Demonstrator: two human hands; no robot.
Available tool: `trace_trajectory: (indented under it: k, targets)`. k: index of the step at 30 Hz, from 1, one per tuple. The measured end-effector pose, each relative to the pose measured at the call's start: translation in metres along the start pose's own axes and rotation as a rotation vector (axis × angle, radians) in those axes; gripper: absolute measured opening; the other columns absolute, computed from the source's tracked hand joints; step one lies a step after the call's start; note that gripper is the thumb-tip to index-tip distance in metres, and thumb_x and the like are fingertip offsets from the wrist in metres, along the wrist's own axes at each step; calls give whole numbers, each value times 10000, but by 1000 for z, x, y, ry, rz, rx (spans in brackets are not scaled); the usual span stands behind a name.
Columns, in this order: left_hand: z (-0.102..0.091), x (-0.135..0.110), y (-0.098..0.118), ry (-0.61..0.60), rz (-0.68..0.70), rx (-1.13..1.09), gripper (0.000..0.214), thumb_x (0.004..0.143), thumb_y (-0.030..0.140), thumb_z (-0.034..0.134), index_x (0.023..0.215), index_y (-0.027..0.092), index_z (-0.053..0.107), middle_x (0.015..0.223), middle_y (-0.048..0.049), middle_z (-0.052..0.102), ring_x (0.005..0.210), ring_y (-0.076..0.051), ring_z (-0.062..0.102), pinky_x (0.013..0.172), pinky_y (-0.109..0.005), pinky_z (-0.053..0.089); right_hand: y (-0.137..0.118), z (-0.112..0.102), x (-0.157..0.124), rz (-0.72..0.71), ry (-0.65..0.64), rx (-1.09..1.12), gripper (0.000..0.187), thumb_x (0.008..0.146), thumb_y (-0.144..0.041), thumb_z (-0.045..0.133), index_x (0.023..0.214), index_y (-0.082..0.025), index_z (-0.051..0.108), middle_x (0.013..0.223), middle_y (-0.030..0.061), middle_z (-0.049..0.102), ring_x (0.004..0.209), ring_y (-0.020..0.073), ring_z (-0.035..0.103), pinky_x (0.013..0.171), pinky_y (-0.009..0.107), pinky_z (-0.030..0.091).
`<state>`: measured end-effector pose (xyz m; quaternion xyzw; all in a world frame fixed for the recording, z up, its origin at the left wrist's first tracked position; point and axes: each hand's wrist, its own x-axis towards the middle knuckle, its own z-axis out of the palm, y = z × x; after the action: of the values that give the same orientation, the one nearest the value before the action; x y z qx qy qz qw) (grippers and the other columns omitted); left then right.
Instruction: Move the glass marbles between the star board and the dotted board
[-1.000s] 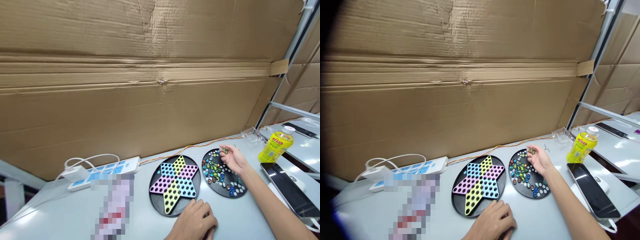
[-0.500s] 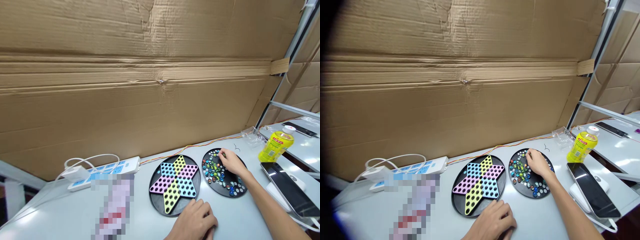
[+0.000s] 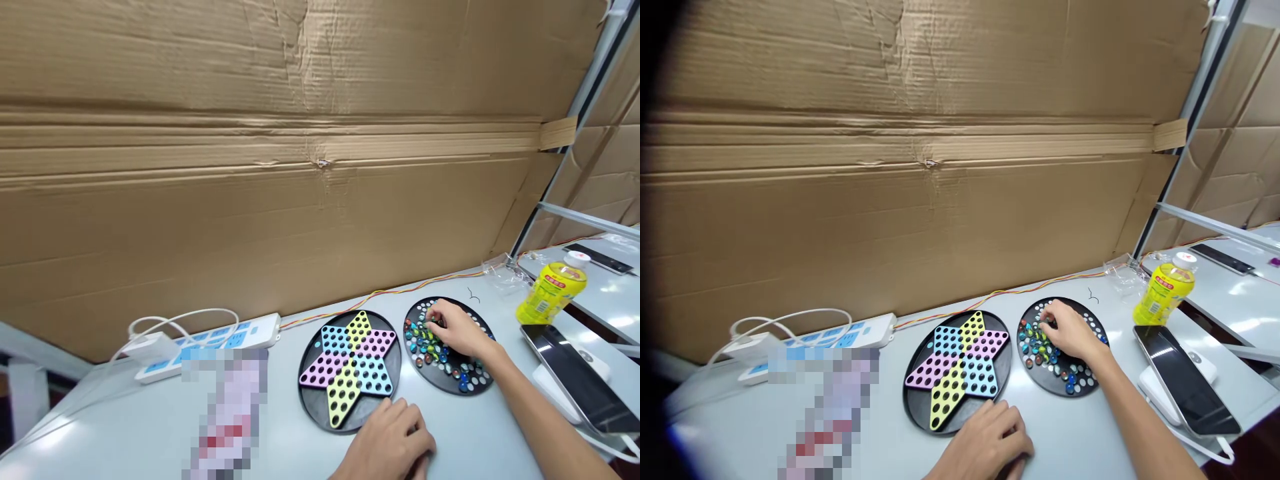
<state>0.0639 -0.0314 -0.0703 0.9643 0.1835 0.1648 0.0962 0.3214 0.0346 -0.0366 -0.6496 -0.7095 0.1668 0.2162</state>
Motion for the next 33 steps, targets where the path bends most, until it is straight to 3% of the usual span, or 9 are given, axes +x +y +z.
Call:
trace_trajectory:
  k: [4,7,12,15,19,22,25,29,33]
  targets:
    - [0,0,0,-10,9,4,180,826,232,695,958,268,578,920,36,614,770,-144,534,627,-327,342,-11,-3,-6,-2,-113,-48,91,842,-239,577,878,-219,658,900,35,684,841,209,620,757,314,427]
    - [-2,1,1,-2,-4,-3,190,824,210,699,958,268,577,923,41,615,781,-138,539,641,-323,346,-13,-3,-10,-3,-127,-108,139,837,-234,598,951,-221,676,979,51,692,907,227,625,786,321,424]
    - [-3,0,2,15,-2,-13,204,808,191,707,947,261,574,919,46,613,780,-132,534,646,-314,336,-12,-3,-9,-7,-79,-35,101,855,-240,581,823,-214,673,917,57,692,866,228,610,766,330,420]
    - [-2,0,1,16,11,-18,205,812,191,703,948,259,566,919,47,605,780,-128,524,648,-307,325,-14,-7,-3,54,13,372,121,844,-303,601,787,-203,635,788,32,653,696,173,559,656,295,421]
    - [-1,0,0,3,16,-17,172,848,206,681,960,257,561,932,49,600,784,-120,511,659,-296,322,-15,-12,4,299,12,1249,218,744,-341,693,889,-198,616,814,24,641,599,120,514,507,231,388]
    - [-1,0,1,21,20,-18,163,850,197,673,960,256,569,926,43,603,776,-122,508,649,-292,313,-14,-11,6,392,8,1495,228,703,-329,712,846,-197,591,710,-12,570,546,96,455,448,196,324]
    - [-2,0,1,31,17,-15,178,837,193,692,960,254,578,917,41,609,770,-124,515,640,-295,311,-13,-5,6,339,47,1145,189,756,-362,661,742,-203,560,593,-53,449,488,92,347,437,215,245]
    - [-2,-1,1,47,25,-35,185,827,184,698,954,258,585,905,43,620,768,-129,527,645,-297,310,-18,6,1,150,81,312,186,846,-325,569,711,-199,597,645,2,564,633,158,496,630,289,370]
    - [-2,0,1,33,10,-41,182,837,191,687,972,258,585,922,42,621,779,-127,530,660,-295,321,-24,14,-5,135,12,-11,158,877,-310,550,796,-196,624,880,69,691,853,214,605,749,309,374]
